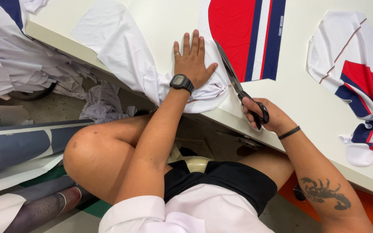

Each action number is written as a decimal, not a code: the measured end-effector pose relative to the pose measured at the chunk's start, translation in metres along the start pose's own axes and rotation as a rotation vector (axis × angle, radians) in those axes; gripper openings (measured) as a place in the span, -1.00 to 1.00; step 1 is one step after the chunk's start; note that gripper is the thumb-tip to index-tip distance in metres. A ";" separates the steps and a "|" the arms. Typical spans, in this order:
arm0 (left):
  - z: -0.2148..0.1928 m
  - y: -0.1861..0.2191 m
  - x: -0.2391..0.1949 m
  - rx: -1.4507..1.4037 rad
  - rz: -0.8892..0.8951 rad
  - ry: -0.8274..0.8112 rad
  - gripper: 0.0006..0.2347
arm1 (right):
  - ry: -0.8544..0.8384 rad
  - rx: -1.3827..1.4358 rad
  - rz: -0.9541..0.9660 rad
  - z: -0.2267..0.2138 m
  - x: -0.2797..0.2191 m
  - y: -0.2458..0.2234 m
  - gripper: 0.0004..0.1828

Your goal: The person uses large shears to cut a white fabric piece with red and blue stripes laid on a white table. They hold the fabric with one hand and cut along the edges, separating sections of the material.

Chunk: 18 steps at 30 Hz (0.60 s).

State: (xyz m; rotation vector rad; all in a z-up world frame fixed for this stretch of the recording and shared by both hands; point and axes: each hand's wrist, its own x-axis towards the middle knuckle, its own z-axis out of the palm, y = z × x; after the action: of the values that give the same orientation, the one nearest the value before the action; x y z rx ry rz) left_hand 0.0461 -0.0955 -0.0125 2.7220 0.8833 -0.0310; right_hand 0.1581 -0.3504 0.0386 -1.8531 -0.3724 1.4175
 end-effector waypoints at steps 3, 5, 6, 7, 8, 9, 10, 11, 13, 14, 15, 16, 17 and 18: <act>-0.002 0.000 -0.001 -0.001 -0.001 0.009 -0.20 | 0.000 0.022 0.003 -0.001 0.013 -0.005 -0.45; -0.003 0.000 -0.002 -0.009 -0.005 0.004 -0.20 | 0.000 0.026 -0.008 -0.002 0.020 -0.008 -0.45; -0.004 0.000 -0.002 -0.011 -0.005 0.006 -0.19 | -0.002 0.024 -0.017 -0.003 0.022 -0.008 -0.44; -0.004 -0.001 -0.002 -0.013 -0.004 0.008 -0.19 | -0.004 0.023 -0.025 -0.003 0.024 -0.008 -0.44; -0.003 0.000 -0.002 -0.016 -0.001 0.008 -0.19 | -0.010 0.030 -0.022 -0.004 0.025 -0.008 -0.44; -0.002 0.000 -0.002 -0.017 -0.001 0.010 -0.19 | -0.015 0.038 -0.018 -0.006 0.026 -0.008 -0.44; -0.001 -0.001 -0.002 -0.017 0.000 0.009 -0.19 | -0.019 0.049 -0.014 -0.006 0.026 -0.007 -0.44; 0.000 0.000 -0.002 -0.017 0.002 0.009 -0.19 | -0.023 0.056 -0.006 -0.008 0.025 -0.006 -0.44; 0.000 -0.001 -0.001 -0.012 0.005 0.018 -0.19 | -0.035 0.067 0.004 -0.010 0.026 -0.007 -0.43; 0.000 -0.002 -0.001 -0.009 0.007 0.022 -0.19 | -0.034 0.064 0.007 -0.011 0.027 -0.007 -0.42; 0.000 -0.002 -0.001 -0.012 0.006 0.020 -0.19 | -0.034 0.061 0.009 -0.011 0.027 -0.007 -0.42; 0.000 -0.001 -0.001 -0.015 0.006 0.019 -0.19 | -0.034 0.058 0.011 -0.011 0.027 -0.007 -0.41; 0.000 -0.001 -0.001 -0.018 0.005 0.017 -0.19 | -0.039 0.063 0.009 -0.011 0.027 -0.007 -0.41; 0.000 -0.001 -0.001 -0.020 0.003 0.018 -0.19 | -0.044 0.066 0.005 -0.011 0.028 -0.008 -0.41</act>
State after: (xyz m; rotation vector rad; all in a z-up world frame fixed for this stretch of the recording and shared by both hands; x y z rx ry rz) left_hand 0.0446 -0.0954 -0.0126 2.7091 0.8802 0.0026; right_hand 0.1795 -0.3313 0.0257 -1.7737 -0.3393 1.4595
